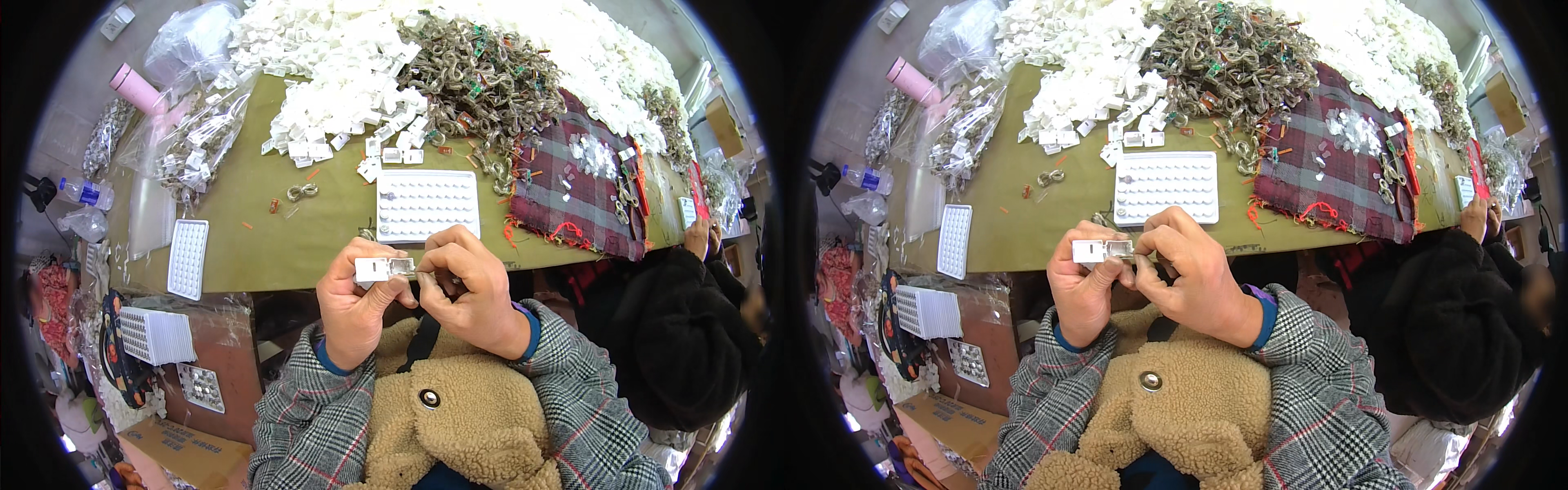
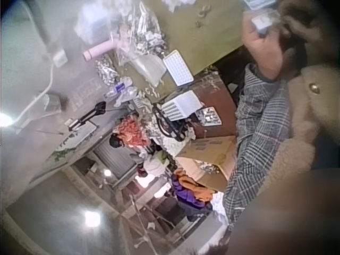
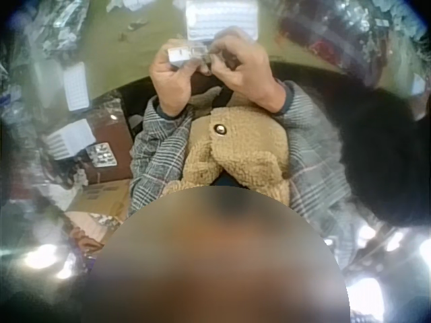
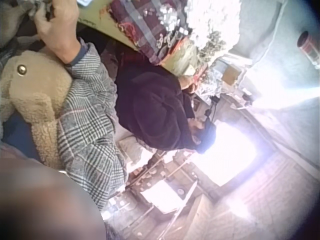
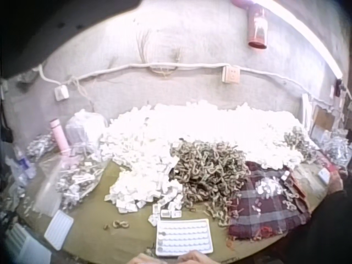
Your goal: The person repeatedly picks small white plastic housings and metal contacts from a tray, inserts the contacts into the housings, and places the assembled units back on the table. The person also uses red-handled shears to trim excess wire from the contacts.
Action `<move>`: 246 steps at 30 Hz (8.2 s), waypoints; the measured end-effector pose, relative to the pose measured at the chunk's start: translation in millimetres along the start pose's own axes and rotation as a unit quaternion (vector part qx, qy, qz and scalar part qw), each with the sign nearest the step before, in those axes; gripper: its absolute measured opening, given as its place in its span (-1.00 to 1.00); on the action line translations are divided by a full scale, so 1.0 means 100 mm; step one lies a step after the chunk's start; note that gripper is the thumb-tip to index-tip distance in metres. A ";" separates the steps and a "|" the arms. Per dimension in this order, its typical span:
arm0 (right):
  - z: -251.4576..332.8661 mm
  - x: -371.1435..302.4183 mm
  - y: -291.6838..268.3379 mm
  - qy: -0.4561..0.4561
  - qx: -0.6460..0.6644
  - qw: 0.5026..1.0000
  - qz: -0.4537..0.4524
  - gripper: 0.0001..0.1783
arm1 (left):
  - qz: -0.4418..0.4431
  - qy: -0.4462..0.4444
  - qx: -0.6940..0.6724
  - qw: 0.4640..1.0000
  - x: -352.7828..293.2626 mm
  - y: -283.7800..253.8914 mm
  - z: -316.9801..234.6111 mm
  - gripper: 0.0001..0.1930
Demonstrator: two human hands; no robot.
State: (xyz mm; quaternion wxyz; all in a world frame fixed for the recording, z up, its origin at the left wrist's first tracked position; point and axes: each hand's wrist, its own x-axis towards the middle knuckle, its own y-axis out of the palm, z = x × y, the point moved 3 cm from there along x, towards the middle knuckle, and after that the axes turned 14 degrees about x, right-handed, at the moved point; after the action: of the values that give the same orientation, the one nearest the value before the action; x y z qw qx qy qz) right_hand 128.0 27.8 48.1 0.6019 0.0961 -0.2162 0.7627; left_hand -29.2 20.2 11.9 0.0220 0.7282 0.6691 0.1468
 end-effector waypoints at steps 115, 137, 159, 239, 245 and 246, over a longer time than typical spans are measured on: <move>-0.01 0.33 0.35 -0.106 -0.024 0.993 0.052 -0.57 | 0.006 -0.208 -0.263 0.942 -0.10 -0.34 0.17 -0.79; -0.75 0.78 0.27 0.012 -0.230 0.972 0.042 -0.85 | -0.061 -0.237 -0.176 0.954 0.13 -0.56 0.28 -0.74; -0.05 0.08 0.22 -0.117 0.027 0.983 0.138 -0.76 | -0.013 -0.223 -0.247 0.943 -0.30 -0.21 0.13 -0.80; -0.77 -0.26 -2.00 0.002 -0.273 0.955 -0.115 -0.87 | 0.192 -0.389 -0.241 0.868 -0.13 0.75 0.52 -0.84; -0.91 -0.18 -1.98 0.005 -0.364 0.929 -0.074 -0.87 | 0.221 -0.414 -0.242 0.849 -0.09 0.77 0.51 -0.82; -0.89 -0.16 -1.97 0.001 -0.376 0.924 -0.072 -0.85 | 0.222 -0.413 -0.249 0.847 -0.09 0.77 0.51 -0.82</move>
State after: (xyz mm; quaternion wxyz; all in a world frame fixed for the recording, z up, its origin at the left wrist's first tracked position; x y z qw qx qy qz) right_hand 331.8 88.9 4.9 0.6474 -0.1224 -0.4788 0.5801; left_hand 56.6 11.8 -20.6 0.4441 0.8207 0.3594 -0.0049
